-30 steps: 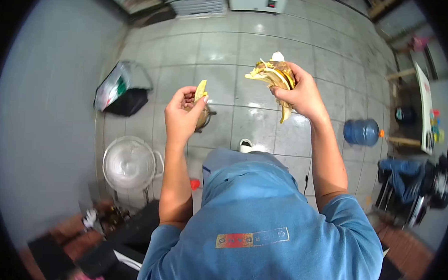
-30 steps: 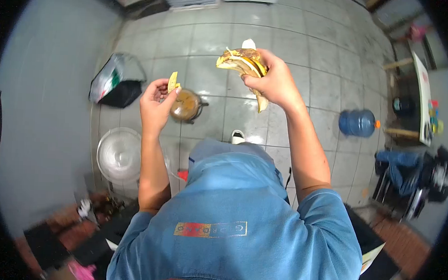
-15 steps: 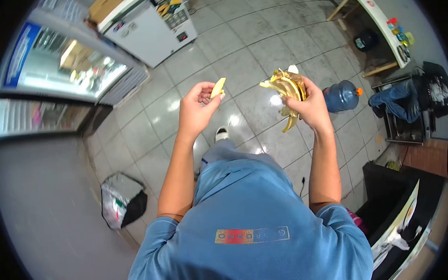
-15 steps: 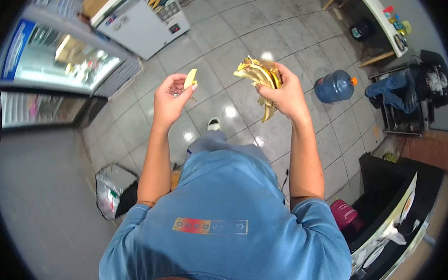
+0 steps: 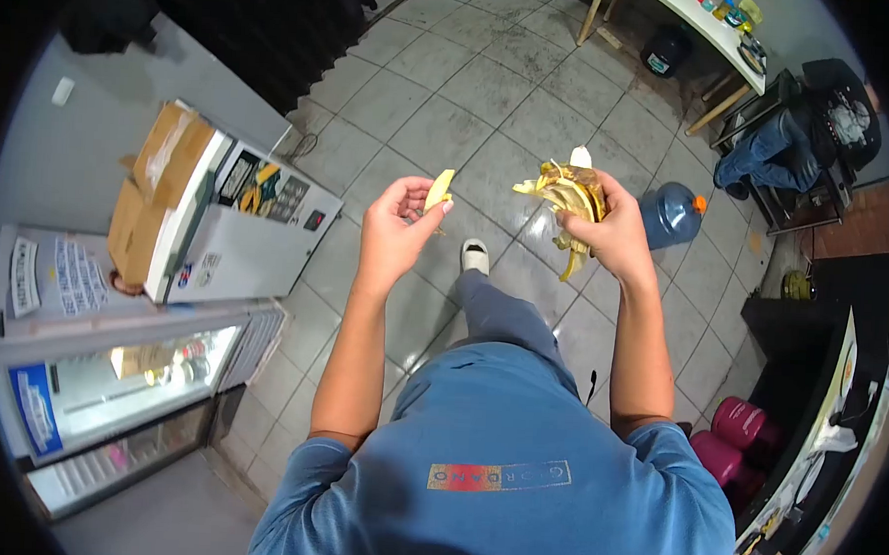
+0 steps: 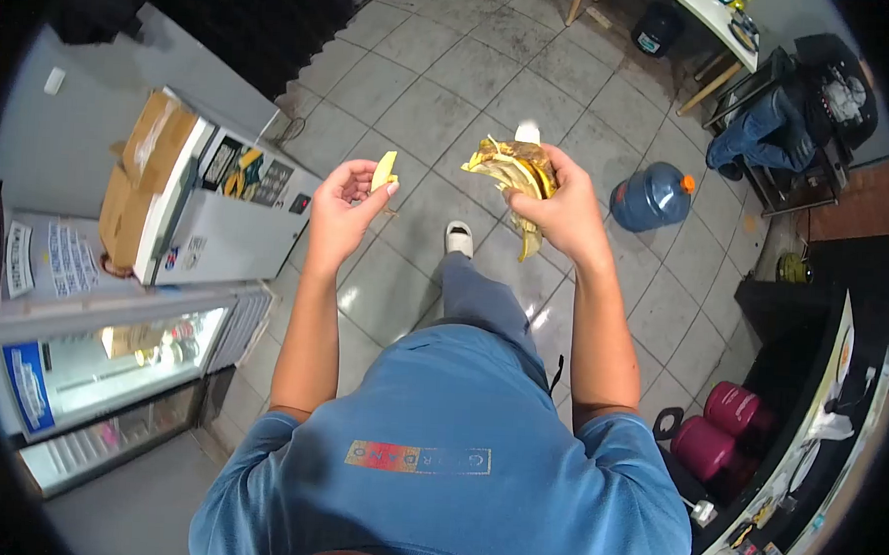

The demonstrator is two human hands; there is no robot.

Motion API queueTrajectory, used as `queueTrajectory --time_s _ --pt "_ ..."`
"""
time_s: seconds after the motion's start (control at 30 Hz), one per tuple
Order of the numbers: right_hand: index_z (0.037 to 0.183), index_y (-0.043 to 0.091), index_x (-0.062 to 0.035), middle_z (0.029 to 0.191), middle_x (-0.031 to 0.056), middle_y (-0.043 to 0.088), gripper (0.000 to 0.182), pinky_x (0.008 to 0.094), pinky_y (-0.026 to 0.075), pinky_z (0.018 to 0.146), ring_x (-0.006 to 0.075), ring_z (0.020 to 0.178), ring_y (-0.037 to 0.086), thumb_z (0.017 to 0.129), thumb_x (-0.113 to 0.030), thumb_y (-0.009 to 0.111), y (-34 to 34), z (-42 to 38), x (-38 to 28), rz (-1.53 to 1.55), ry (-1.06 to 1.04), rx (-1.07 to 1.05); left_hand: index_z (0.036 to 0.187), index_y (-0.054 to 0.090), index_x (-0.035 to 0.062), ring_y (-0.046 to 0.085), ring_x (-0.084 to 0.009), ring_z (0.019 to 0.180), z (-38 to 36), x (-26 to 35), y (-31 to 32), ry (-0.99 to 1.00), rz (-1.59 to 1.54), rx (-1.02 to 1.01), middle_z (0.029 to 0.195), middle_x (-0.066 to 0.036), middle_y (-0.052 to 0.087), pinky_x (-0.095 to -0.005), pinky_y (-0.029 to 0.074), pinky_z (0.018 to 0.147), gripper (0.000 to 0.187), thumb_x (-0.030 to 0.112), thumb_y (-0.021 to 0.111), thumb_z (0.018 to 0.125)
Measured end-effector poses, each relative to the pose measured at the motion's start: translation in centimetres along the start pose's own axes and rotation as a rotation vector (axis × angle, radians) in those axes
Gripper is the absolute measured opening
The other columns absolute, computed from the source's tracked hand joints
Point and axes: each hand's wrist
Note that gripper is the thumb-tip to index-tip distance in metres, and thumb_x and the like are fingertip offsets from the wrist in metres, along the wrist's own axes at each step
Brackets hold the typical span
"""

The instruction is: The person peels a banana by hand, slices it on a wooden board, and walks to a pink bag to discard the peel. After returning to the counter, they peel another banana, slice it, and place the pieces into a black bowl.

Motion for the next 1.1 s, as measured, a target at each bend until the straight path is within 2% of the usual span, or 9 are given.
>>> queueTrajectory --time_s 0.1,0.33,0.47,0.63,0.73,0.87,0.9,0.93,1.1 --pt "0.124 0.055 0.0055 0.104 0.0065 0.065 0.055 0.0249 0.051 0.079 0.0116 0.090 0.062 0.072 -0.001 0.073 -0.7 8.0 -1.0 0.011 -0.003 -0.020 0.104 0.062 -0.0006 0.064 -0.0086 0.083 8.2 -0.3 1.3 0.054 0.005 -0.072 0.093 -0.005 0.070 -0.0216 0.046 0.069 0.028 0.004 0.075 0.080" --pt "0.123 0.055 0.0041 0.101 0.0061 0.066 0.054 0.0254 0.051 0.077 0.0110 0.088 0.062 0.072 0.000 0.071 1.8 24.8 -4.8 0.016 -0.030 -0.053 0.104 0.062 -0.0014 0.062 -0.0069 0.081 24.5 1.9 -0.3 0.041 -0.034 -0.050 0.092 -0.004 0.069 -0.0201 0.047 0.069 0.026 0.000 0.074 0.081" --pt "0.124 0.055 0.0049 0.100 0.0067 0.067 0.056 0.0253 0.051 0.076 0.0113 0.087 0.063 0.071 0.001 0.071 3.2 33.5 -5.3 -0.051 -0.084 -0.006 0.104 0.062 -0.0015 0.062 -0.0066 0.082 33.7 0.4 -0.5 0.071 -0.092 -0.081 0.091 -0.004 0.068 -0.0196 0.047 0.069 0.027 -0.002 0.075 0.080" --pt "0.123 0.056 0.0037 0.100 0.0059 0.067 0.055 0.0252 0.051 0.075 0.0108 0.085 0.063 0.071 0.001 0.071 2.4 44.5 -4.7 -0.032 -0.054 0.027 0.103 0.063 0.0000 0.061 -0.0060 0.079 46.9 -2.0 0.7 0.108 -0.112 -0.144 0.089 -0.002 0.069 -0.0198 0.045 0.065 0.026 0.005 0.075 0.081" --pt "0.124 0.054 0.0054 0.102 0.0065 0.067 0.055 0.0253 0.051 0.078 0.0106 0.089 0.063 0.072 0.000 0.072 0.6 51.5 -4.4 0.005 -0.031 0.079 0.103 0.062 0.0002 0.061 -0.0073 0.083 55.7 -2.0 2.1 0.084 -0.121 -0.233 0.092 -0.002 0.068 -0.0218 0.047 0.072 0.026 0.001 0.075 0.080" --pt "0.125 0.053 0.0073 0.105 0.0073 0.067 0.056 0.0256 0.051 0.081 0.0107 0.092 0.062 0.072 0.000 0.072 -1.2 59.3 -6.3 -0.001 -0.025 0.202 0.104 0.061 0.0002 0.061 -0.0073 0.083 66.8 -0.8 3.6 0.117 -0.155 -0.308 0.092 -0.002 0.067 -0.0213 0.047 0.071 0.027 0.001 0.074 0.080" --pt "0.125 0.053 0.0070 0.104 0.0073 0.067 0.056 0.0255 0.051 0.081 0.0107 0.092 0.062 0.073 0.001 0.073 -1.3 60.6 -6.7 0.022 -0.018 0.244 0.103 0.062 0.0000 0.061 -0.0065 0.080 69.1 -0.3 4.0 0.136 -0.163 -0.333 0.090 -0.003 0.068 -0.0206 0.046 0.068 0.026 0.003 0.075 0.081" --pt "0.124 0.052 0.0071 0.103 0.0071 0.066 0.055 0.0251 0.051 0.081 0.0108 0.091 0.062 0.073 0.002 0.072 -3.3 62.5 -6.3 0.046 -0.018 0.239 0.103 0.062 -0.0003 0.061 -0.0058 0.078 71.1 -0.3 5.8 0.143 -0.148 -0.348 0.089 -0.003 0.068 -0.0198 0.045 0.065 0.025 0.005 0.075 0.082" --pt "0.124 0.052 0.0072 0.103 0.0064 0.066 0.053 0.0246 0.051 0.080 0.0103 0.091 0.063 0.074 0.003 0.071 -7.6 71.5 -4.0 0.077 0.024 0.328 0.104 0.062 -0.0009 0.060 -0.0052 0.078 82.1 -0.9 10.7 0.146 -0.112 -0.453 0.090 -0.003 0.068 -0.0195 0.046 0.066 0.026 0.005 0.075 0.082"
Point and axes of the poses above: each hand's wrist, its own z-axis towards the middle knuckle, its own y-axis out of the palm, x = y × z
